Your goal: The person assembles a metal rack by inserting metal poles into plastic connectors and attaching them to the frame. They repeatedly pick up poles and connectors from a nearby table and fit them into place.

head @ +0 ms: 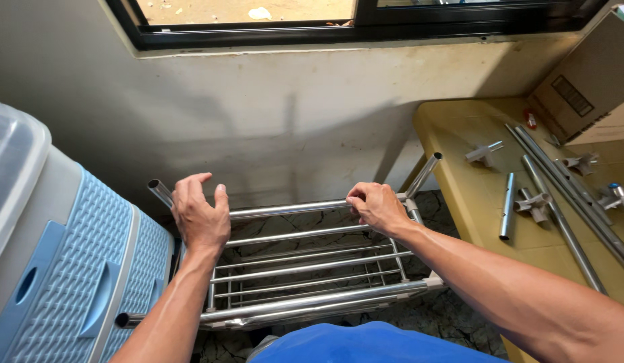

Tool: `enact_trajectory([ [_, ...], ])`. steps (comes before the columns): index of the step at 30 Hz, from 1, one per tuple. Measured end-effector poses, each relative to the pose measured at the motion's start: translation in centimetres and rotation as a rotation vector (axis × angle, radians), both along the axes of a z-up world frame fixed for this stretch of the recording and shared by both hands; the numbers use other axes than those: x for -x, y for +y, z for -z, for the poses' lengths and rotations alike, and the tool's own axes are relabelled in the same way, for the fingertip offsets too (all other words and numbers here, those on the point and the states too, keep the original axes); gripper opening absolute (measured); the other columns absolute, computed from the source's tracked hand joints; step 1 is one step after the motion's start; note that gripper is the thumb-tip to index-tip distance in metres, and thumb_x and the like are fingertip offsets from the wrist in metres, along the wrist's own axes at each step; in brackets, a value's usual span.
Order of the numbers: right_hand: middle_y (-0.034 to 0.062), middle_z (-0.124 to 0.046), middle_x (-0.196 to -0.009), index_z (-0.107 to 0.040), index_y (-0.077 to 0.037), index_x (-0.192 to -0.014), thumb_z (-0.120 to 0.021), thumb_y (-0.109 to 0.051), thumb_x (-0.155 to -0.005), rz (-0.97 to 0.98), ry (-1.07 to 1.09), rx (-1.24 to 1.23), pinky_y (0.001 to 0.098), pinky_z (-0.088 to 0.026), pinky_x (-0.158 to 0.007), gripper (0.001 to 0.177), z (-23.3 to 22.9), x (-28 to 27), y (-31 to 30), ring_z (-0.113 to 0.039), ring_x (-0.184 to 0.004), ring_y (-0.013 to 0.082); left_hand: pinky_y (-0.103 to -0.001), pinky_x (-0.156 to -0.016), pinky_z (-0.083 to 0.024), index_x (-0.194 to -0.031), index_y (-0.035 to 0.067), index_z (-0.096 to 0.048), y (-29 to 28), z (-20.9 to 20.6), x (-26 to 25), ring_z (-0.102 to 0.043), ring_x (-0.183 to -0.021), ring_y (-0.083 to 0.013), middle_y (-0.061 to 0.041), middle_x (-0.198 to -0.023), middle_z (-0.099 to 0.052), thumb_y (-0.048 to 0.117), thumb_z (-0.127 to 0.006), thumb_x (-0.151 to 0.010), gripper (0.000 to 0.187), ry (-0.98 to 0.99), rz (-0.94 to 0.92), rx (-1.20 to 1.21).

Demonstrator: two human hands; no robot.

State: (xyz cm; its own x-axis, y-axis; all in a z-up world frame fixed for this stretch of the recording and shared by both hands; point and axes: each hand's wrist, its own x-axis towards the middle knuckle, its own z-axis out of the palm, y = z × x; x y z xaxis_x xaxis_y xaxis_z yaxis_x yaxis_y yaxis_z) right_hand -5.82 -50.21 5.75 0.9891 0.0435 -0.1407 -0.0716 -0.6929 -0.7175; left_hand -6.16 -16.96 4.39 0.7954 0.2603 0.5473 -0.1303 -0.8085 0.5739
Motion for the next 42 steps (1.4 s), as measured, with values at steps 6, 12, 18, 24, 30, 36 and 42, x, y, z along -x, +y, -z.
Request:
enact_trajectory([
  [6,0.0077,-0.077,-0.076,-0.075,-0.008,-0.102,-0.066,-0.035,-0.098,0.107,0.116,0.060,0.0297,-0.060,-0.061,0.029,-0.7,1.5,-3.9,-0.074,-0.059,0.0154,-0.046,-0.095,-0.048,-0.114,0.006,-0.069,-5.0,1.1,1.8,-0.059,-0.115,-0.0334,-0.013,-0.116,-0.064,0.023,-0.068,-0.094,0.026,0.149,0.106,0.050],
  [12,0.0051,-0.077,-0.085,-0.073,-0.007,-0.107,-0.064,-0.026,-0.094,0.130,-0.032,-0.002,0.0303,-0.059,-0.061,0.024,0.2,3.5,-7.7,-0.074,-0.057,0.0157,-0.043,-0.088,-0.053,-0.113,0.004,-0.069,-9.5,2.5,3.6,-0.067,-0.104,-0.0302,-0.013,-0.112,-0.066,0.024,-0.067,-0.094,0.028,0.308,0.222,0.155],
  [18,0.0063,-0.076,-0.084,-0.073,-0.004,-0.104,-0.066,-0.023,-0.094,0.167,-0.020,-0.042,0.0306,-0.061,-0.057,0.023,1.5,4.0,-11.0,-0.073,-0.061,0.0147,-0.042,-0.087,-0.053,-0.114,0.004,-0.069,-12.7,3.4,4.1,-0.068,-0.102,-0.0289,-0.013,-0.108,-0.069,0.023,-0.068,-0.092,0.029,0.349,0.289,0.173],
  [24,0.0059,-0.076,-0.077,-0.074,-0.005,-0.102,-0.065,-0.023,-0.097,0.240,-0.012,-0.049,0.0273,-0.057,-0.055,0.021,1.9,3.7,-12.7,-0.071,-0.059,0.0146,-0.040,-0.086,-0.055,-0.118,0.005,-0.067,-14.3,3.5,3.3,-0.070,-0.096,-0.0251,-0.010,-0.106,-0.072,0.022,-0.066,-0.092,0.030,0.412,0.379,0.222],
  [30,0.0056,-0.076,-0.080,-0.073,-0.003,-0.103,-0.063,-0.017,-0.095,0.357,-0.075,-0.129,0.0304,-0.057,-0.055,0.019,1.6,2.5,-13.5,-0.071,-0.056,0.0147,-0.038,-0.084,-0.056,-0.121,0.007,-0.066,-15.7,4.0,0.8,-0.071,-0.091,-0.0236,-0.008,-0.103,-0.073,0.024,-0.066,-0.092,0.033,0.509,0.469,0.237],
  [36,0.0052,-0.076,-0.079,-0.073,-0.005,-0.105,-0.063,-0.018,-0.095,0.472,-0.039,-0.064,0.0288,-0.056,-0.057,0.020,0.6,2.3,-15.5,-0.071,-0.056,0.0141,-0.038,-0.083,-0.056,-0.124,0.008,-0.065,-18.6,3.7,-2.1,-0.072,-0.091,-0.0233,-0.009,-0.104,-0.074,0.024,-0.067,-0.093,0.035,0.591,0.630,0.224],
  [42,0.0052,-0.077,-0.077,-0.074,-0.005,-0.105,-0.064,-0.018,-0.093,0.557,-0.065,-0.089,0.0288,-0.056,-0.056,0.020,1.6,2.9,-17.6,-0.071,-0.056,0.0138,-0.038,-0.082,-0.057,-0.126,0.008,-0.063,-23.4,2.1,-3.2,-0.071,-0.090,-0.0229,-0.008,-0.107,-0.073,0.023,-0.065,-0.093,0.036,0.655,0.774,0.216],
])
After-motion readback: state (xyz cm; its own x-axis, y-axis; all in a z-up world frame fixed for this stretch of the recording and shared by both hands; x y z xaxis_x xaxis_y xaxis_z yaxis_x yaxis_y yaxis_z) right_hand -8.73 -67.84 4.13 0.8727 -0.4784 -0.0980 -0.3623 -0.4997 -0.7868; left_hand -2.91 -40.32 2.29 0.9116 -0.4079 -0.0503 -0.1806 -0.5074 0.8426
